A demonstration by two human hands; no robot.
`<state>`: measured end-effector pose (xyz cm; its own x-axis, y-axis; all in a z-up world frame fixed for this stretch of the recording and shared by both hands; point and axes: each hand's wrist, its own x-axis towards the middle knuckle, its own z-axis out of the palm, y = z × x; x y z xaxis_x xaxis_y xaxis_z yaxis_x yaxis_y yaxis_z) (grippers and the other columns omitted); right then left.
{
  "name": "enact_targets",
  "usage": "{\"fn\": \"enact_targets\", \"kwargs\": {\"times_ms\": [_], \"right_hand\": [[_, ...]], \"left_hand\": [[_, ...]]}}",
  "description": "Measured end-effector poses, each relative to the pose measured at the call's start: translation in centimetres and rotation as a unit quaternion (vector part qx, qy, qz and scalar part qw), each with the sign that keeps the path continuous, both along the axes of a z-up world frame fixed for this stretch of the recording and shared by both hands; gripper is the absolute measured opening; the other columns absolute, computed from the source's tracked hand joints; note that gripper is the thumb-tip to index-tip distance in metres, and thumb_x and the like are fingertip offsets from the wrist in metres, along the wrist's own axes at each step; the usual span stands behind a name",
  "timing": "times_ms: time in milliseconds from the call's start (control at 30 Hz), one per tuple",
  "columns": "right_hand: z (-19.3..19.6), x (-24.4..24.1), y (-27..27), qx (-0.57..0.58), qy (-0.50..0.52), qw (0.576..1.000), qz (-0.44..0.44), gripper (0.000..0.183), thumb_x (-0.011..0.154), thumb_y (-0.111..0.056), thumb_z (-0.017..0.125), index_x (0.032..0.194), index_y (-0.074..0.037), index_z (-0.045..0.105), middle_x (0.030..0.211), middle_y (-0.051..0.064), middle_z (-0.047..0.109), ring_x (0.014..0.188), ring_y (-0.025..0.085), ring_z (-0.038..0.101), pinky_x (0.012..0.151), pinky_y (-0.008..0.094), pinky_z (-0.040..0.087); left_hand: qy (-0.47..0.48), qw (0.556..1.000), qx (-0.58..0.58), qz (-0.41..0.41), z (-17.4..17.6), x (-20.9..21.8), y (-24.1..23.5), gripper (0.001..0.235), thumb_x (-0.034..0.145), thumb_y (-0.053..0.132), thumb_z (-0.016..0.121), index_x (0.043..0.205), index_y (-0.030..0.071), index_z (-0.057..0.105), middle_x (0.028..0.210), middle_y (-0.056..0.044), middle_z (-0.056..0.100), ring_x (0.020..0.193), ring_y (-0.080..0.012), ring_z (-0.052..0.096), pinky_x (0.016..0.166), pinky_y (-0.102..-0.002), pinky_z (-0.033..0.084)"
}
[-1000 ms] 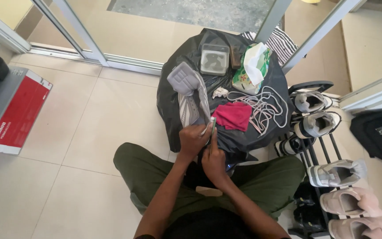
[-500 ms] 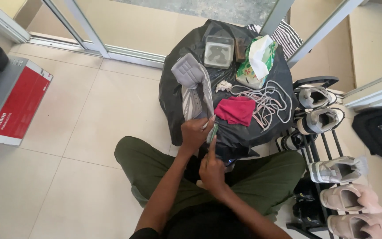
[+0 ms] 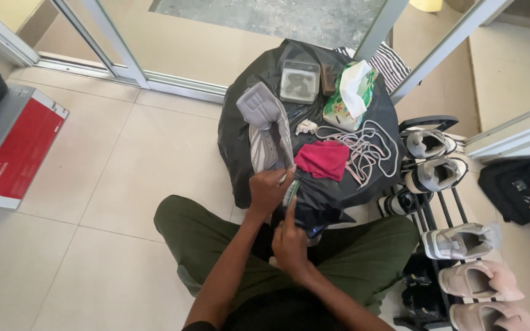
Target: Cleaning a white sneaker using a brush and a scraper tool, then placing it on a shoe rack.
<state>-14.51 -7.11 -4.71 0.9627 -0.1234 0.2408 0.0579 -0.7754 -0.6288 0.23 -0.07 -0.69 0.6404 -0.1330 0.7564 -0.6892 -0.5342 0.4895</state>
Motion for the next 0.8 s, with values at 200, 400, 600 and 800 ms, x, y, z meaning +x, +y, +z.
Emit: {"fn": "enact_targets", "kwargs": {"times_ms": [200,400,600,800], "right_hand": [[3.0,3.4,-0.2,0.029,0.005,0.997,-0.069,0.08,0.091,-0.005,0.052,0.165,-0.007,0.023,0.061,0.031,0.065,0.059,0.055,0.066,0.055,0.06,0.047],[0.2,2.2,-1.0,0.002,0.009,0.999,-0.043,0.08,0.09,-0.005,0.053,0.164,-0.002,0.022,0.059,0.029,0.065,0.055,0.05,0.065,0.049,0.055,0.048],[1.5,2.3,-0.3,0.022,0.044,0.996,-0.08,0.078,0.092,-0.009,0.051,0.165,-0.013,0.025,0.063,0.031,0.067,0.062,0.054,0.068,0.056,0.06,0.05],[2.1,3.5,-1.2,0.028,0.06,0.994,-0.082,0.073,0.094,-0.011,0.052,0.163,-0.013,0.03,0.068,0.035,0.068,0.069,0.056,0.069,0.062,0.065,0.05]], "left_hand": [[0.037,0.998,0.014,0.043,-1.3,0.2,-0.2,0.035,0.093,0.032,0.073,0.063,0.02,0.058,0.044,-0.006,0.051,0.043,-0.0275,0.061,0.044,-0.034,0.048],[0.038,0.998,0.014,0.039,0.1,-0.2,-0.2,0.035,0.091,0.025,0.075,0.063,0.016,0.056,0.042,-0.005,0.049,0.039,-0.0254,0.057,0.042,-0.031,0.045],[0.045,0.998,0.005,0.031,-0.1,-0.2,-0.1,0.034,0.09,0.029,0.075,0.062,0.019,0.059,0.044,-0.005,0.051,0.042,-0.0283,0.06,0.043,-0.035,0.047],[0.034,0.999,0.012,0.039,0.4,-0.2,-0.1,0.038,0.092,0.03,0.075,0.061,0.019,0.056,0.045,-0.007,0.05,0.044,-0.0292,0.061,0.043,-0.035,0.048]]}}
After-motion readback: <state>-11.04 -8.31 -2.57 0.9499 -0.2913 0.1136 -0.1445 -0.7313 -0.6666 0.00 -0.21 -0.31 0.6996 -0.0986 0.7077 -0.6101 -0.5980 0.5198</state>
